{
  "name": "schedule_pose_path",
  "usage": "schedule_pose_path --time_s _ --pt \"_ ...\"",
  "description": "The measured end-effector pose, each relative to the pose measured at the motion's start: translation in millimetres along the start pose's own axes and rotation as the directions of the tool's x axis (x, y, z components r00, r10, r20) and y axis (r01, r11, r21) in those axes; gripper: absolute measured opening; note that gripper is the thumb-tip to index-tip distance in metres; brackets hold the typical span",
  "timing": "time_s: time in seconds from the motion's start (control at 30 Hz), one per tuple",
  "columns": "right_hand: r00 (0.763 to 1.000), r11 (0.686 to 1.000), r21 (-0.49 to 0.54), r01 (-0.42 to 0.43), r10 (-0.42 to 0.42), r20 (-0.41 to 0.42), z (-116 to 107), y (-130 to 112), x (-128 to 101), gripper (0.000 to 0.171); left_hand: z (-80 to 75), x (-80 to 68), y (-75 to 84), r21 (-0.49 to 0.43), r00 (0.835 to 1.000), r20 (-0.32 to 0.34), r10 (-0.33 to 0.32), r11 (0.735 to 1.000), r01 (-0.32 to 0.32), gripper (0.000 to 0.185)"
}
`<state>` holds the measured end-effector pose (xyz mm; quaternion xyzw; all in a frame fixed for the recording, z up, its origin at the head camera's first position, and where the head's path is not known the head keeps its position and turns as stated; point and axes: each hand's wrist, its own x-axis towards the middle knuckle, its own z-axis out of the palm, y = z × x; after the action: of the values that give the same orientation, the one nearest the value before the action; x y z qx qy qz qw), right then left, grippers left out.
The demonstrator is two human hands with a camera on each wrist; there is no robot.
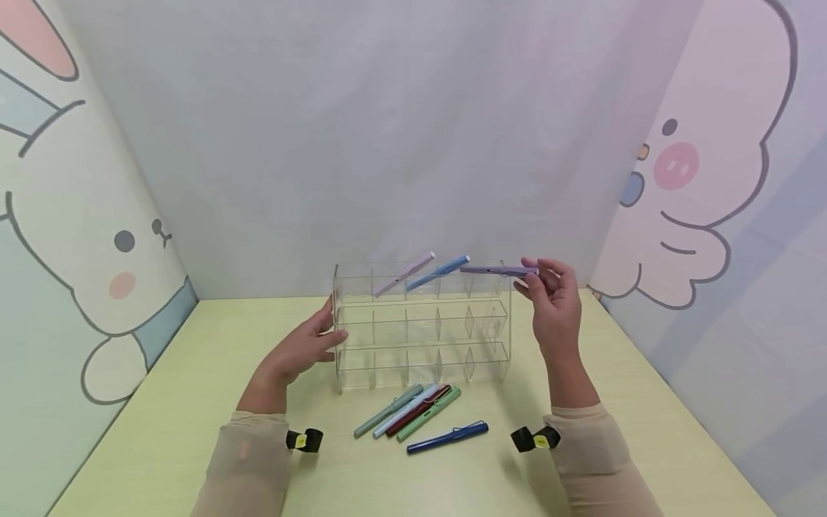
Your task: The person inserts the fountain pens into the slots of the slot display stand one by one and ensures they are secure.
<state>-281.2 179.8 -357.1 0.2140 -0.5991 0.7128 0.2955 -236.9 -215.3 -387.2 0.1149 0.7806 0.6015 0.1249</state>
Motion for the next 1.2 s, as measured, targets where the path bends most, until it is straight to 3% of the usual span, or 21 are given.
schedule_pose_path --time_s 0.2,0.47,0.9,1.2 --pt "0.998 0.993 -0.113 0.043 -0.038 0.046 8 -7 0 0.027 0.4 5.6 -5.8 -0.015 1.0 0.013 0.007 1.0 -0.006 0.079" --pt "0.999 0.995 -0.095 0.019 -0.016 0.032 20 1 3 0.026 -6.5 13.6 -22.3 0.017 1.0 -0.019 0.018 1.0 -0.018 0.077" --pt "1.0 0.988 -0.154 0.015 -0.014 0.011 29 7 8 0.027 -4.7 9.5 -18.5 0.017 1.0 -0.02 0.01 1.0 -0.01 0.078" --pt "0.998 0.976 -0.219 0.005 0.008 0.06 33 4 17 0.024 -2.1 12.7 -20.2 0.021 0.999 -0.023 0.023 1.0 -0.023 0.079"
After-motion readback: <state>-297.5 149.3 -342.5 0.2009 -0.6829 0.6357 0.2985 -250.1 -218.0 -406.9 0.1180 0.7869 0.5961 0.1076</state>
